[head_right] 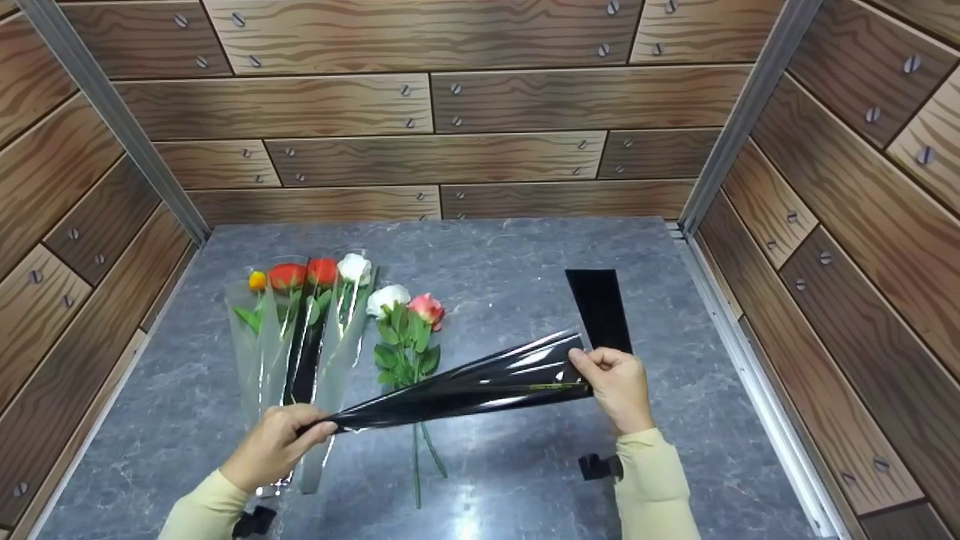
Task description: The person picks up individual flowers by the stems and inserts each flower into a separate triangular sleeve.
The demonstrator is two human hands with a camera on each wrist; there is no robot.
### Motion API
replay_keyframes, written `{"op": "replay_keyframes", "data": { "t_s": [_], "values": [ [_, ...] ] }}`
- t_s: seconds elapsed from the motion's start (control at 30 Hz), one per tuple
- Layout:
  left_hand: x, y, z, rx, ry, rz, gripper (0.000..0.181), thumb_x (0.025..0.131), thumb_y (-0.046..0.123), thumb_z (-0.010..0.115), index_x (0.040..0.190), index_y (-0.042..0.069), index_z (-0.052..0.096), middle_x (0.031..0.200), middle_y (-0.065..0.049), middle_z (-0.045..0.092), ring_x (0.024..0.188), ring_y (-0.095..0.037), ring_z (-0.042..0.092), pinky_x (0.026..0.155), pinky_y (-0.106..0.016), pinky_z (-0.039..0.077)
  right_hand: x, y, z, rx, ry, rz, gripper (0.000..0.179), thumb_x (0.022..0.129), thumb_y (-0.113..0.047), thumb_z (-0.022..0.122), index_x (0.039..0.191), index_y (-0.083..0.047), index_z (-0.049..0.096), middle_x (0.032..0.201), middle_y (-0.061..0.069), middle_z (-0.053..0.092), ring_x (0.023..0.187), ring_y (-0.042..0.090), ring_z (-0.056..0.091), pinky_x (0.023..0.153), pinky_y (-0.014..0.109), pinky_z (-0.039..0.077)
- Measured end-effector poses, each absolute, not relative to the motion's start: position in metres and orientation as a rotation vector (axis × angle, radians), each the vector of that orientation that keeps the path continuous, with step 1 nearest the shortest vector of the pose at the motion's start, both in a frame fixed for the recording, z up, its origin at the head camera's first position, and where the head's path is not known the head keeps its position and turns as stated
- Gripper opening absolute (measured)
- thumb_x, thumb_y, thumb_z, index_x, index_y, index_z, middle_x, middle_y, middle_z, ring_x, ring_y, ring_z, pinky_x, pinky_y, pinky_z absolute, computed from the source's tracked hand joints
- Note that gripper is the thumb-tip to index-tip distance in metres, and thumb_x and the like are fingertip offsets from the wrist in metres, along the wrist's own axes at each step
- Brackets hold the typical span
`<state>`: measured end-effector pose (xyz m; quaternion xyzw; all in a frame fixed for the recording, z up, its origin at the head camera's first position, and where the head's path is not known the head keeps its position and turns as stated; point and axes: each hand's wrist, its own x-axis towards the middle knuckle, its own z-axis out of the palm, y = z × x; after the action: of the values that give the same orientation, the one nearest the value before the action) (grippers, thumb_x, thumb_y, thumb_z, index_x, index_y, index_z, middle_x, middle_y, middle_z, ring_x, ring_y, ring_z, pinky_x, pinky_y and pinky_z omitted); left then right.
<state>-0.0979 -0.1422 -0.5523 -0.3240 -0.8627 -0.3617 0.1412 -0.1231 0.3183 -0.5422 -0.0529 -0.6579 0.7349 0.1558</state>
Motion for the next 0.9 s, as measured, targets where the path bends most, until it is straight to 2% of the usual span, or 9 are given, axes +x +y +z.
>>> {"op": "replay_keyframes", "data": {
  "t_s": [0.07,0.2,0.37,0.5,0.6,0.73,0.83,0.9],
  "values": [
    [-0.098,-0.144,-0.552,-0.987,-2.457,-1.058,0.022,0.091,0.022,0.067,0.07,0.017,0.063,0.065,0.014,0.05,0.056,0.001,0.043,0.052,-0.013,0.035,-0.122,0.322,-0.543,-0.075,-1.846,2.228,0.027,0.09,0.001,0.064,0.063,-0.002,0.064,0.06,0.001,0.063,0.053,0.007,0.059,0.05,0.019,0.049],
    [-0.096,-0.145,-0.552,-1.044,-2.407,-1.062,0.027,0.092,0.021,0.066,0.066,0.019,0.057,0.063,0.016,0.047,0.055,0.003,0.04,0.052,-0.009,0.03,-0.116,0.329,-0.546,0.104,-1.784,2.47,0.031,0.1,-0.016,0.05,0.076,-0.009,0.069,0.069,0.001,0.068,0.06,0.01,0.065,0.057,0.024,0.053],
    [-0.095,-0.145,-0.553,-1.068,-2.342,-1.096,0.024,0.09,0.017,0.068,0.068,0.019,0.059,0.063,0.015,0.046,0.056,0.003,0.04,0.052,-0.008,0.03,-0.113,0.335,-0.547,0.258,-1.79,2.609,0.038,0.104,-0.025,0.038,0.088,-0.009,0.068,0.076,0.003,0.069,0.063,0.015,0.065,0.061,0.027,0.054],
    [-0.094,-0.146,-0.552,-1.065,-2.311,-1.112,0.02,0.089,0.015,0.069,0.071,0.019,0.062,0.064,0.015,0.049,0.057,0.003,0.041,0.053,-0.008,0.031,-0.113,0.336,-0.545,0.279,-1.79,2.654,0.035,0.105,-0.02,0.039,0.096,-0.007,0.071,0.082,0.006,0.071,0.067,0.016,0.066,0.063,0.027,0.054],
    [-0.094,-0.147,-0.55,-1.064,-2.306,-1.069,0.018,0.088,0.015,0.07,0.072,0.02,0.063,0.065,0.015,0.051,0.057,0.003,0.042,0.053,-0.009,0.033,-0.113,0.337,-0.543,0.249,-1.775,2.675,0.027,0.102,-0.008,0.044,0.099,-0.007,0.071,0.086,0.004,0.071,0.07,0.014,0.067,0.063,0.027,0.055],
    [-0.091,-0.149,-0.55,-1.043,-2.327,-0.952,0.012,0.088,0.019,0.07,0.077,0.02,0.068,0.068,0.015,0.055,0.059,0.001,0.047,0.055,-0.016,0.039,-0.112,0.336,-0.542,0.124,-1.849,2.607,0.025,0.093,0.007,0.051,0.093,-0.009,0.071,0.082,-0.001,0.068,0.069,0.008,0.063,0.057,0.019,0.05],
    [-0.09,-0.151,-0.55,-1.022,-2.337,-0.872,0.003,0.087,0.02,0.071,0.085,0.019,0.072,0.072,0.014,0.058,0.063,-0.002,0.053,0.059,-0.022,0.043,-0.113,0.334,-0.541,0.058,-1.971,2.498,0.023,0.089,0.011,0.056,0.086,-0.01,0.067,0.076,-0.003,0.065,0.066,0.005,0.06,0.056,0.016,0.047],
    [-0.09,-0.152,-0.55,-1.014,-2.325,-0.855,0.006,0.087,0.018,0.071,0.092,0.019,0.074,0.073,0.013,0.06,0.066,-0.005,0.055,0.061,-0.024,0.044,-0.113,0.334,-0.54,0.03,-2.047,2.448,0.021,0.088,0.01,0.06,0.082,-0.01,0.063,0.073,-0.003,0.064,0.063,0.006,0.059,0.054,0.018,0.047]
  ]
}}
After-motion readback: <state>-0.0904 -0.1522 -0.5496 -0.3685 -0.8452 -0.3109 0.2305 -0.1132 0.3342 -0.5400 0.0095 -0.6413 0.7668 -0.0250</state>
